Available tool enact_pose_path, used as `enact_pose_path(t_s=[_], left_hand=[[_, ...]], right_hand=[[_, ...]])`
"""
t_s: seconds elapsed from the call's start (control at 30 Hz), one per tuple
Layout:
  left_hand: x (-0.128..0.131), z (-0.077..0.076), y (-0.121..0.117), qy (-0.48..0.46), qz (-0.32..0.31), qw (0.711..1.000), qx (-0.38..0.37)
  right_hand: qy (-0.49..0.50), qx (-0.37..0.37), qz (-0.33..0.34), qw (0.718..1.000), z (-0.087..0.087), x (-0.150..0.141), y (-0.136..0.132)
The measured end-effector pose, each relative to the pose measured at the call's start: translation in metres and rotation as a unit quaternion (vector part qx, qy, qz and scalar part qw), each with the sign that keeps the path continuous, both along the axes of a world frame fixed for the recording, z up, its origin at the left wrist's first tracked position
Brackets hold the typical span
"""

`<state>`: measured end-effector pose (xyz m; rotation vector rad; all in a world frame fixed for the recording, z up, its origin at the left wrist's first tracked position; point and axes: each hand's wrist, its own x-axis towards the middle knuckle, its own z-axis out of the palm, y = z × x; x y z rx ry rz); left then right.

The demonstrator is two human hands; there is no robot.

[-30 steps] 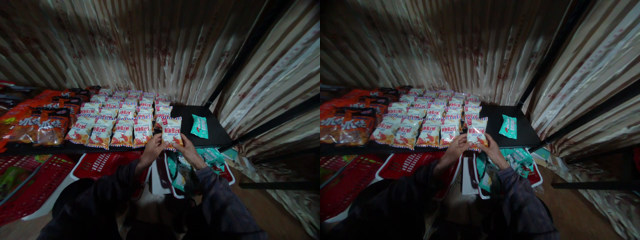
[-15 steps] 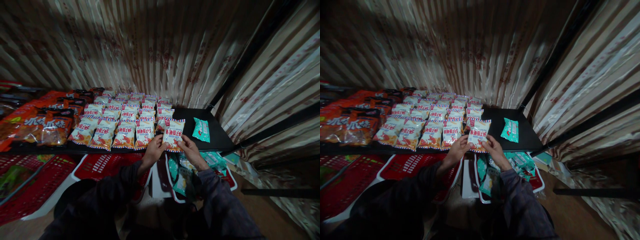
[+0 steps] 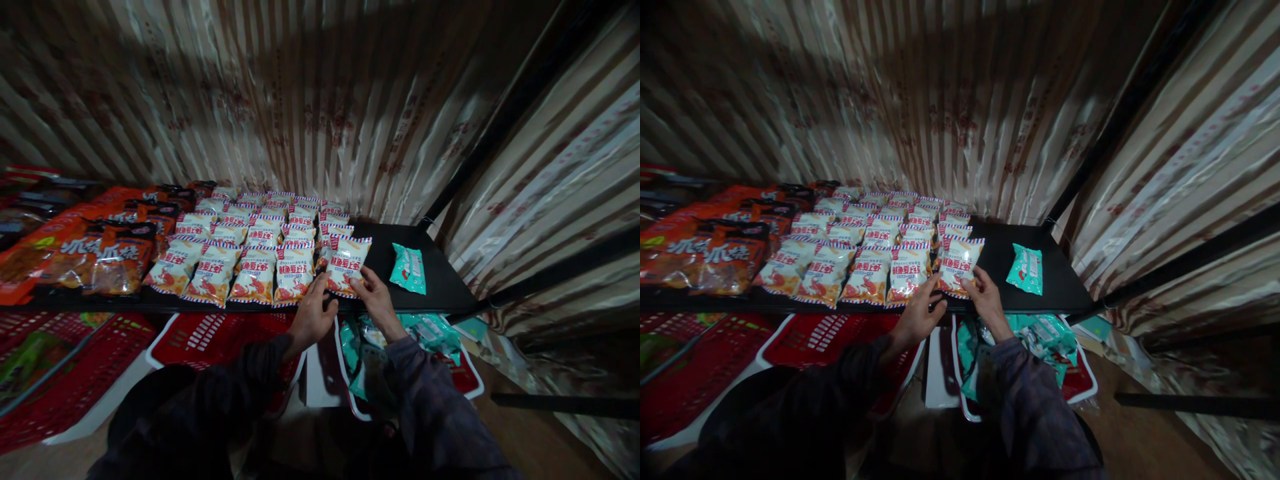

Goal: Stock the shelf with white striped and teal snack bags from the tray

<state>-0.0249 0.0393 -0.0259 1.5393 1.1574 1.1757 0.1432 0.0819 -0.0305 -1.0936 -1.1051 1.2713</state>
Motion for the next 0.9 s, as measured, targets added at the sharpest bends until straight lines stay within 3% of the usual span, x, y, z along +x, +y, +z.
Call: enact_pose_path(t_s=[0.43, 0.67, 0.9], left_hand=[[-0.002, -0.012, 0.002, 0.007, 0.016, 1.000, 0.022], [-0.001, -0.021, 0.002, 0.031, 0.013, 0.999, 0.010], [-0.002, -0.023, 0.000, 0.033, 0.007, 0.999, 0.009]], right_hand=[[-0.101, 0.042, -0.024, 0.994, -0.017, -0.004, 0.009], [-0.242, 0.077, -0.092, 0.963, -0.020, -0.008, 0.006], [-0.280, 0.081, -0.096, 0.952, -0.018, -0.008, 0.005]])
